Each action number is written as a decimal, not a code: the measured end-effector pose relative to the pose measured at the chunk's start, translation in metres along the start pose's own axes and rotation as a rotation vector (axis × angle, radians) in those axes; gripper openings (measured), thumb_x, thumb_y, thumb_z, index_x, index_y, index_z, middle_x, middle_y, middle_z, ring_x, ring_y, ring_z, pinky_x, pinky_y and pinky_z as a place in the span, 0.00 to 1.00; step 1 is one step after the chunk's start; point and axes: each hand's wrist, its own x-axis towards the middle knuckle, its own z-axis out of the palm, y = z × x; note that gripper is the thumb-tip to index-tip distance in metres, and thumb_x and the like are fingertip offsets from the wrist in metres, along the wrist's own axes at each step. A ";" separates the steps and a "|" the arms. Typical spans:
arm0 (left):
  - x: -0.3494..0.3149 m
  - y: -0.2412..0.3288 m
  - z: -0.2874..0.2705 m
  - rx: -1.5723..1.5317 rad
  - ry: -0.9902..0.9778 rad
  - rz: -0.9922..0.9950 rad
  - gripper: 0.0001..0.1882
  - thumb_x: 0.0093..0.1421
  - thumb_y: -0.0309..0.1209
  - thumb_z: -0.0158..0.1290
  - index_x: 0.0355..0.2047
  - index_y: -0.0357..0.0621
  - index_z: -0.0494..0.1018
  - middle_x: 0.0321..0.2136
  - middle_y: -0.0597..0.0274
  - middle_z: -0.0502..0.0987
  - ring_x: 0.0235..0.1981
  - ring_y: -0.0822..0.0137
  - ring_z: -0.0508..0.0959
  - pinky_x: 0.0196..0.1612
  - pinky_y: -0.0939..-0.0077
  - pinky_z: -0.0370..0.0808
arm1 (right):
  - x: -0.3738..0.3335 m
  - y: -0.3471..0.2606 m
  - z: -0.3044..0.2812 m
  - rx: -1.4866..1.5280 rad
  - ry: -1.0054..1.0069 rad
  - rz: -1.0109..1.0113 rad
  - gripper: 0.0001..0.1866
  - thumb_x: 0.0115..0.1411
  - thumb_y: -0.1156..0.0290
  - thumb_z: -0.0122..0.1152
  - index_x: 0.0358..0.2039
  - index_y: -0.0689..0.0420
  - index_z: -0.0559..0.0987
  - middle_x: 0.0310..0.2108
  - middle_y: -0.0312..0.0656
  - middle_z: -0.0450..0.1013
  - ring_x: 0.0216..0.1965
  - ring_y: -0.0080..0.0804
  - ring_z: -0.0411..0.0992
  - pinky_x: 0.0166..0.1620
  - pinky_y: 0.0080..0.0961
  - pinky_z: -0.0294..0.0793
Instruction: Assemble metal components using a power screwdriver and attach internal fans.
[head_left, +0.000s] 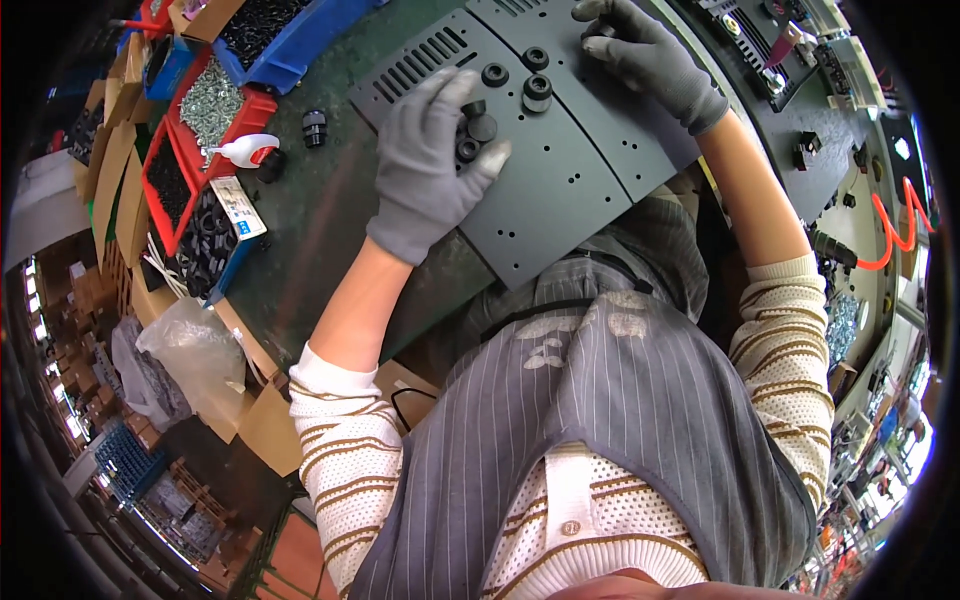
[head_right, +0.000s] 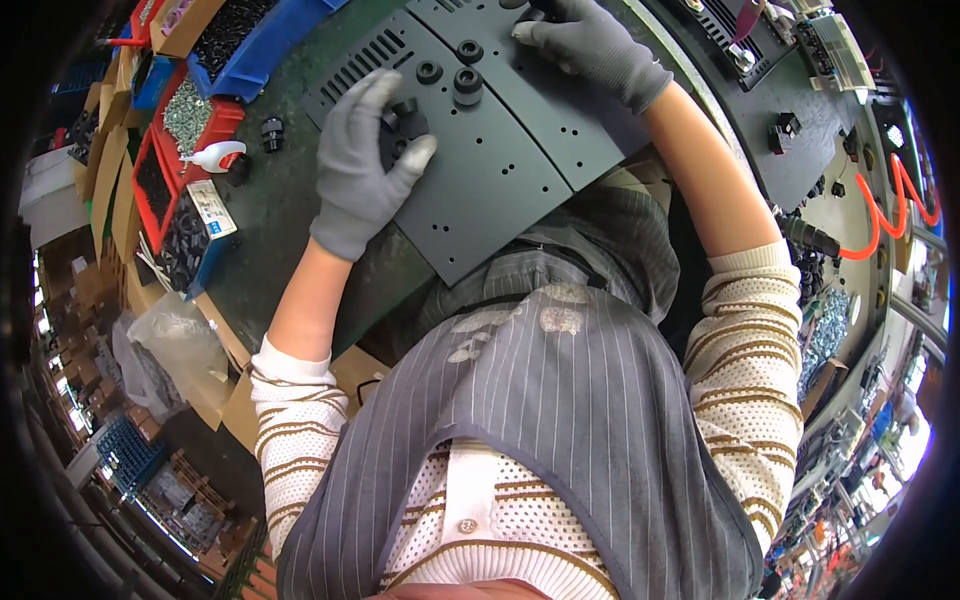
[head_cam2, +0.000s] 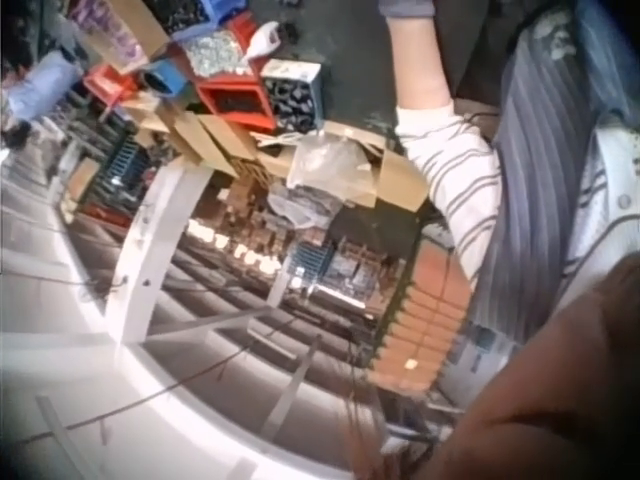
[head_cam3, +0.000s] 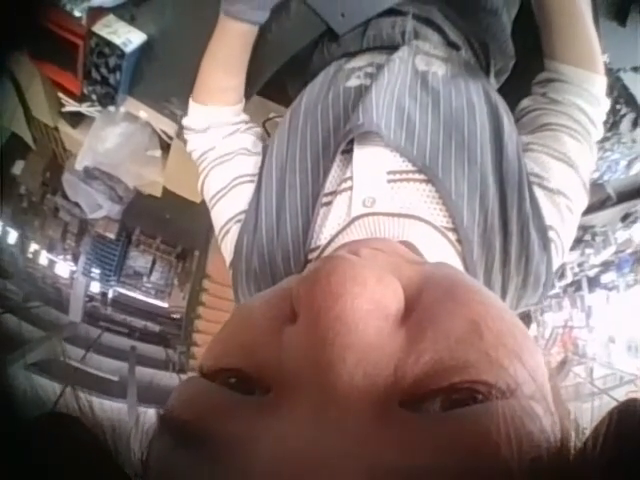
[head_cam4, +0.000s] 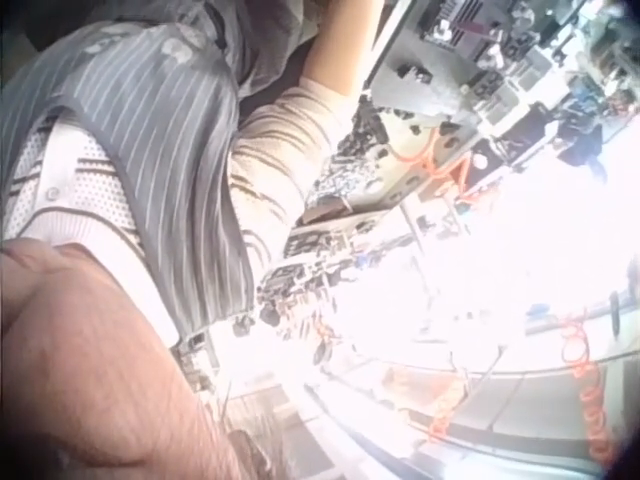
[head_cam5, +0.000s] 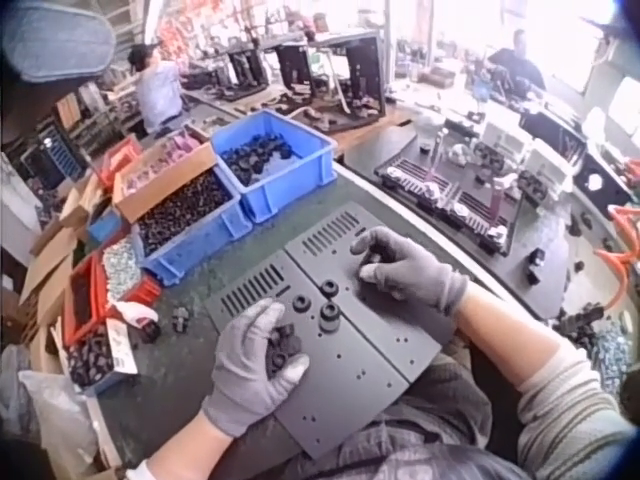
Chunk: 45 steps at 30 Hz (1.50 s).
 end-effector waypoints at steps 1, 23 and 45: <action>-0.002 0.000 -0.008 -0.087 0.034 -0.054 0.27 0.53 0.40 0.58 0.52 0.45 0.69 0.47 0.55 0.72 0.48 0.56 0.72 0.51 0.61 0.69 | 0.004 0.002 -0.002 -0.005 -0.001 -0.005 0.16 0.58 0.74 0.58 0.47 0.54 0.70 0.26 0.31 0.68 0.22 0.17 0.65 0.23 0.14 0.65; -0.022 -0.094 -0.203 0.112 0.389 -0.473 0.10 0.60 0.28 0.51 0.39 0.37 0.77 0.38 0.57 0.80 0.41 0.67 0.78 0.47 0.73 0.72 | 0.122 -0.121 0.009 -0.161 0.076 -0.250 0.25 0.57 0.62 0.58 0.53 0.56 0.68 0.36 0.44 0.71 0.36 0.33 0.73 0.34 0.30 0.77; 0.034 -0.261 -0.132 0.061 -0.489 -0.906 0.21 0.55 0.37 0.53 0.49 0.43 0.71 0.32 0.53 0.76 0.30 0.62 0.77 0.33 0.70 0.77 | -0.283 0.127 -0.080 -0.178 0.825 0.317 0.20 0.61 0.59 0.58 0.48 0.60 0.74 0.37 0.37 0.73 0.34 0.24 0.71 0.35 0.18 0.71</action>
